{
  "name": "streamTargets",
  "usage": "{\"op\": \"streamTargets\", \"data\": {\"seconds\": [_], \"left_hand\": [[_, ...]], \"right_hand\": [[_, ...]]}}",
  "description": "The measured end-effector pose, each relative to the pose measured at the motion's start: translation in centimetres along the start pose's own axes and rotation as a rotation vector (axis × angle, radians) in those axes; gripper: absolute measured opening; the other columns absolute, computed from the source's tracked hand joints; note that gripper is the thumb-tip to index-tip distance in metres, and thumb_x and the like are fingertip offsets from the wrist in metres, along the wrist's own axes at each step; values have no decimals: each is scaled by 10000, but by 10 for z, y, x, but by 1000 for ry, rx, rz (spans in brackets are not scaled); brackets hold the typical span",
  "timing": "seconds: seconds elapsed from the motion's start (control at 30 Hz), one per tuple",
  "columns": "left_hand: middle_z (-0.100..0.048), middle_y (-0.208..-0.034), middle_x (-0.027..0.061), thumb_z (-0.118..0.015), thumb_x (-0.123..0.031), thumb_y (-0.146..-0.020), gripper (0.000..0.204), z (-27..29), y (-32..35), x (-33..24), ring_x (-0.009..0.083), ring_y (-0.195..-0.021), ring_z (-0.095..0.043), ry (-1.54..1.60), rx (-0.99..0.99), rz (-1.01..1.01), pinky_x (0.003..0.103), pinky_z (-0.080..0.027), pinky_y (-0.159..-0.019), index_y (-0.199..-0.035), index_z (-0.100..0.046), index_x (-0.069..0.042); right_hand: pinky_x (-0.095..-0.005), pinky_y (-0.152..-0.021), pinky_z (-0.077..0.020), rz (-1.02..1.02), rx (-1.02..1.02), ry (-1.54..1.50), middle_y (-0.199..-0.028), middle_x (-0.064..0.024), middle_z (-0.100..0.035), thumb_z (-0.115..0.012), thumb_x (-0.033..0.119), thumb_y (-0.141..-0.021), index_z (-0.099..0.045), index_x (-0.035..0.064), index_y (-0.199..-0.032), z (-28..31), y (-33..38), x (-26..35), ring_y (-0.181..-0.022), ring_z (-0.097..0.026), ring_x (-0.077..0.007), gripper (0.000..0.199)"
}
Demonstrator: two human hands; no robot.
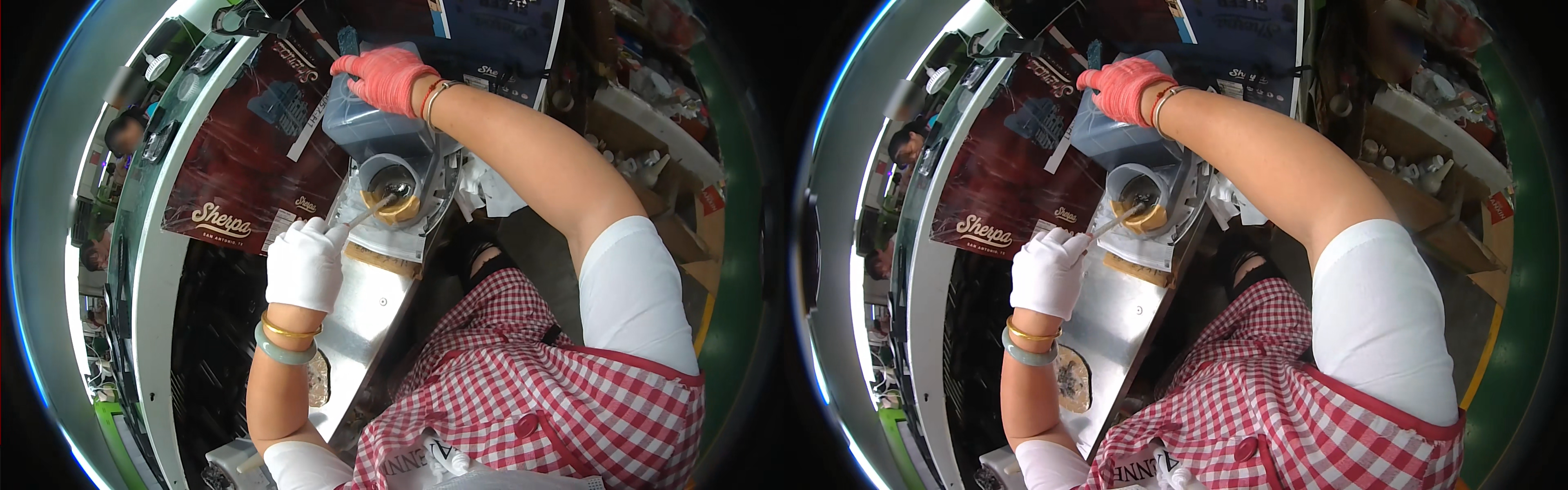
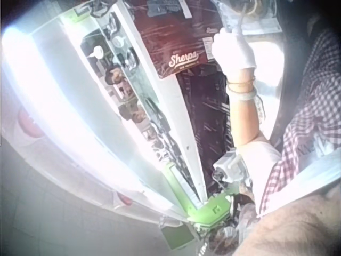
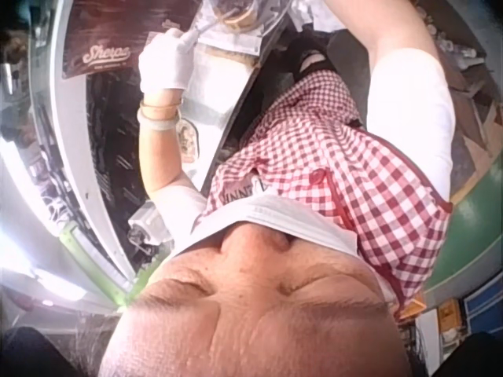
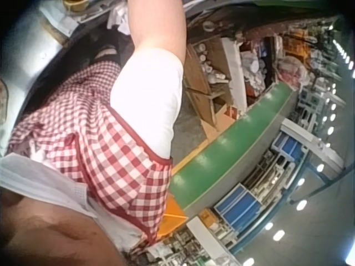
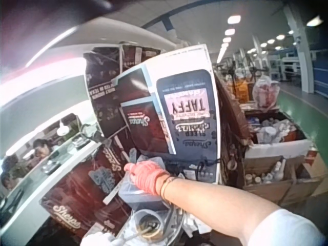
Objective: The person prepares a cleaning solution by mixing a dark liquid with a white substance in a small container. They then use a blue brush to scrub the soles of black slip-on shoes, working on one shoe at a time. The person repeatedly dips the brush into the solution and scrubs the textured bottom of the footwear.
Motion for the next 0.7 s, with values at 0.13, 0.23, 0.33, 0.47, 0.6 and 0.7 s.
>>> {"op": "streamTargets", "data": {"seconds": [0.13,0.23,0.33,0.47,0.6,0.7], "left_hand": [[-560,-713,32,-617,-102,-737,127,0,-10,-4,243,-673,-583,-8,-23,-11,358,-479,-557,-834,-669,-166],[-566,-730,36,-603,-96,-749,141,-13,-8,-1,244,-676,-585,-14,-27,14,363,-478,-554,-855,-668,-162],[-580,-771,38,-597,-89,-764,171,-27,-1,7,252,-668,-592,22,-1,95,367,-481,-559,-900,-671,-162],[-595,-823,38,-594,-81,-784,229,-45,10,14,265,-659,-603,163,-4,190,366,-484,-561,-977,-674,-174],[-607,-846,41,-602,-69,-782,267,-48,12,13,268,-663,-608,222,-75,213,359,-484,-556,-1010,-674,-187],[-610,-847,55,-596,-78,-781,230,-48,14,12,274,-663,-610,261,-153,195,378,-492,-550,-984,-646,-174]], "right_hand": [[-406,-829,-467,63,-137,45,-984,-84,-637,-507,288,-887,-546,244,-1197,6,0,1,-945,-588,-302,316],[-408,-978,-394,13,-15,4,-1134,-82,-607,-483,267,-897,-519,258,-1239,0,1,0,-1102,-528,-298,344],[-406,-978,-394,13,-5,3,-1131,-78,-606,-480,265,-897,-517,259,-1238,1,1,3,-1101,-528,-295,343],[-407,-824,-468,73,-132,62,-990,-77,-635,-494,294,-895,-536,254,-1207,7,1,2,-943,-590,-303,317],[-403,-831,-468,66,-133,59,-1001,-75,-635,-484,296,-901,-533,248,-1213,1,-2,-1,-946,-593,-302,319],[-403,-931,-422,6,-40,23,-1099,-84,-612,-484,280,-897,-515,255,-1243,-3,-4,-2,-1051,-552,-297,348]]}}
Point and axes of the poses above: each hand's wrist, its own y-axis away from the middle knuckle, its own z-axis out of the back of the hand, x = y × z, the point moved 10 cm from there along -y, towards the middle knuckle
